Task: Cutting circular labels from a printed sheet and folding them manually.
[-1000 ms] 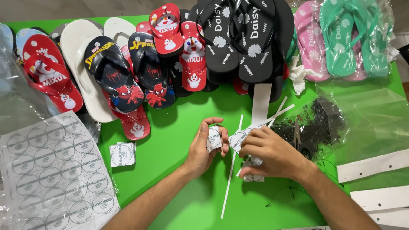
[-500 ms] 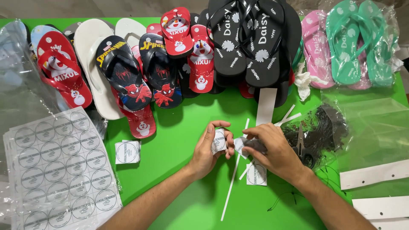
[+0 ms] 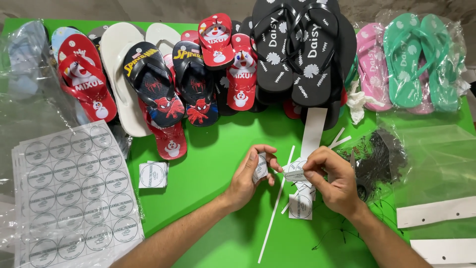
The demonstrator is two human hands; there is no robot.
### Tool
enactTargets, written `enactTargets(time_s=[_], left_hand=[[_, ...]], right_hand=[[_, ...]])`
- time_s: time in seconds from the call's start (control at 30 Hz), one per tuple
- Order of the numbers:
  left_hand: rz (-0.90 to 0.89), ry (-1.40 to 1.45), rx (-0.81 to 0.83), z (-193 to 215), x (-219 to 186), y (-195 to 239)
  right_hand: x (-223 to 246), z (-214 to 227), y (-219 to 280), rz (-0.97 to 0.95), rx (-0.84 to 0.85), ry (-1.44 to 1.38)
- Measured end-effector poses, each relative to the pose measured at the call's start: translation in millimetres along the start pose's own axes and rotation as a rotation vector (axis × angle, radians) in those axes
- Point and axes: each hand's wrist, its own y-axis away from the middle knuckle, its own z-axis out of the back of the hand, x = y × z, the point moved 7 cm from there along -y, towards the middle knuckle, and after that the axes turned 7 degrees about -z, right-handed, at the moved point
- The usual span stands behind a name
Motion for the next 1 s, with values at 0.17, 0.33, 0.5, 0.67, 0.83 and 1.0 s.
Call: enactTargets(time_s=[0.17, 0.33, 0.5, 0.67, 0.83, 1.0], left_hand=[[0.040, -0.004, 0.120, -10.8, 4.4, 2.4], [0.086, -0.066, 0.254, -28.2, -5.2, 10.2], [0.133, -0.031, 0.330, -40.6, -9.2, 13.9], [0.142, -0.057, 0.360, -34.8, -2.7, 15.9], [0.229, -0.120, 0.354, -40.6, -13.6, 14.6], [0.253, -0.145, 0.354, -39.2, -12.4, 15.2]], right_hand=[[-2.1, -7.0, 2.8, -0.048, 0.006, -0.132], [-6.5, -10.9, 6.5, -0.049, -0.014, -0.101], [-1.0, -15.5, 8.4, -0.062, -0.054, -0.116], [13.2, -22.9, 6.8, -0.041, -0.080, 0.042], [30.1, -29.9, 4.4, 0.019, -0.037, 0.270], [36.0, -35.3, 4.4, 0.094, -0.037, 0.366]])
